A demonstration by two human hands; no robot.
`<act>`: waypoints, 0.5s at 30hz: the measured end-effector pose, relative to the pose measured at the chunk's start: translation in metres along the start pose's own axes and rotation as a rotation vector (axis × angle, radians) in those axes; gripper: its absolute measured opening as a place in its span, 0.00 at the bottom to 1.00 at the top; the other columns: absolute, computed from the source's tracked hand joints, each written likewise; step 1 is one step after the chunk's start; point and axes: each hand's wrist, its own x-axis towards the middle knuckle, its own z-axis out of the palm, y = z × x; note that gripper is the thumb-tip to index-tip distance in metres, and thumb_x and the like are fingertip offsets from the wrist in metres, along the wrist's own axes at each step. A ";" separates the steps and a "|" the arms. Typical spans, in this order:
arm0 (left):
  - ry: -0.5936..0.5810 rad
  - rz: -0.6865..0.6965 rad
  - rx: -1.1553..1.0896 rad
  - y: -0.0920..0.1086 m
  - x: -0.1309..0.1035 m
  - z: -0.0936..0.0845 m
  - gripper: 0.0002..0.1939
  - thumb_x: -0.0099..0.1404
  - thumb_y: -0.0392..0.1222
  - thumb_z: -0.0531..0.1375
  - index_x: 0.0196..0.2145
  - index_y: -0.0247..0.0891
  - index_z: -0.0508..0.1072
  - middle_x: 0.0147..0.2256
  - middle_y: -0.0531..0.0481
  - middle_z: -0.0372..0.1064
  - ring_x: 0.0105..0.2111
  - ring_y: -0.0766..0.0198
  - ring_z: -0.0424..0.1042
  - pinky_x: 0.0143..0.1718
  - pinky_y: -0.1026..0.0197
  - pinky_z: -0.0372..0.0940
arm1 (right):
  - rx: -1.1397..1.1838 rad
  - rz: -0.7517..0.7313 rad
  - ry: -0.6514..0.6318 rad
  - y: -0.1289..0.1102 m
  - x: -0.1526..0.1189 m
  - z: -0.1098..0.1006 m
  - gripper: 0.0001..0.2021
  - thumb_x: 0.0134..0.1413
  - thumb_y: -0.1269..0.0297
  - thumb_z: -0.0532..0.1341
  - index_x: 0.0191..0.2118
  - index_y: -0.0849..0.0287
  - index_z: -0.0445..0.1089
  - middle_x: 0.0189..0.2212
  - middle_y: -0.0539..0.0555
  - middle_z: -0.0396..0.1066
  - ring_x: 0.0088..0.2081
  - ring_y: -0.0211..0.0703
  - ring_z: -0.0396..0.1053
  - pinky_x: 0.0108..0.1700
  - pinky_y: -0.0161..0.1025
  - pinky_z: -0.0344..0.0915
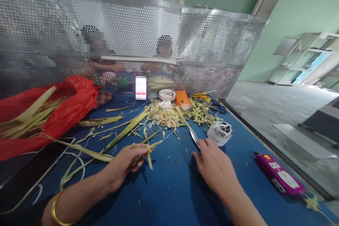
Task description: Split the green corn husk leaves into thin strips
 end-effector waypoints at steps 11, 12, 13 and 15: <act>0.078 0.025 0.052 0.002 -0.003 0.003 0.11 0.51 0.46 0.60 0.22 0.34 0.70 0.15 0.61 0.46 0.17 0.73 0.41 0.20 0.64 0.37 | -0.208 0.054 -0.102 0.046 -0.036 0.023 0.25 0.48 0.69 0.52 0.54 0.68 0.63 0.35 0.63 0.72 0.35 0.54 0.72 0.36 0.44 0.65; 0.082 0.029 0.049 0.003 -0.004 0.003 0.10 0.51 0.45 0.59 0.22 0.35 0.69 0.14 0.62 0.45 0.17 0.73 0.40 0.20 0.64 0.36 | -0.189 0.082 -0.126 0.047 -0.032 0.020 0.26 0.47 0.69 0.53 0.54 0.68 0.63 0.35 0.63 0.73 0.35 0.54 0.73 0.35 0.43 0.65; 0.087 0.036 0.044 0.005 -0.005 0.002 0.09 0.50 0.44 0.59 0.21 0.35 0.69 0.14 0.62 0.44 0.17 0.73 0.40 0.20 0.64 0.36 | -0.153 0.117 -0.148 0.048 -0.030 0.018 0.26 0.46 0.68 0.53 0.54 0.67 0.63 0.35 0.62 0.74 0.34 0.54 0.73 0.34 0.42 0.65; 0.102 0.053 0.032 0.008 -0.007 0.001 0.08 0.50 0.44 0.59 0.21 0.36 0.68 0.14 0.62 0.44 0.17 0.73 0.39 0.20 0.64 0.36 | -0.029 0.192 -0.179 0.053 -0.030 0.014 0.27 0.45 0.66 0.55 0.55 0.64 0.63 0.32 0.59 0.76 0.30 0.51 0.74 0.30 0.40 0.66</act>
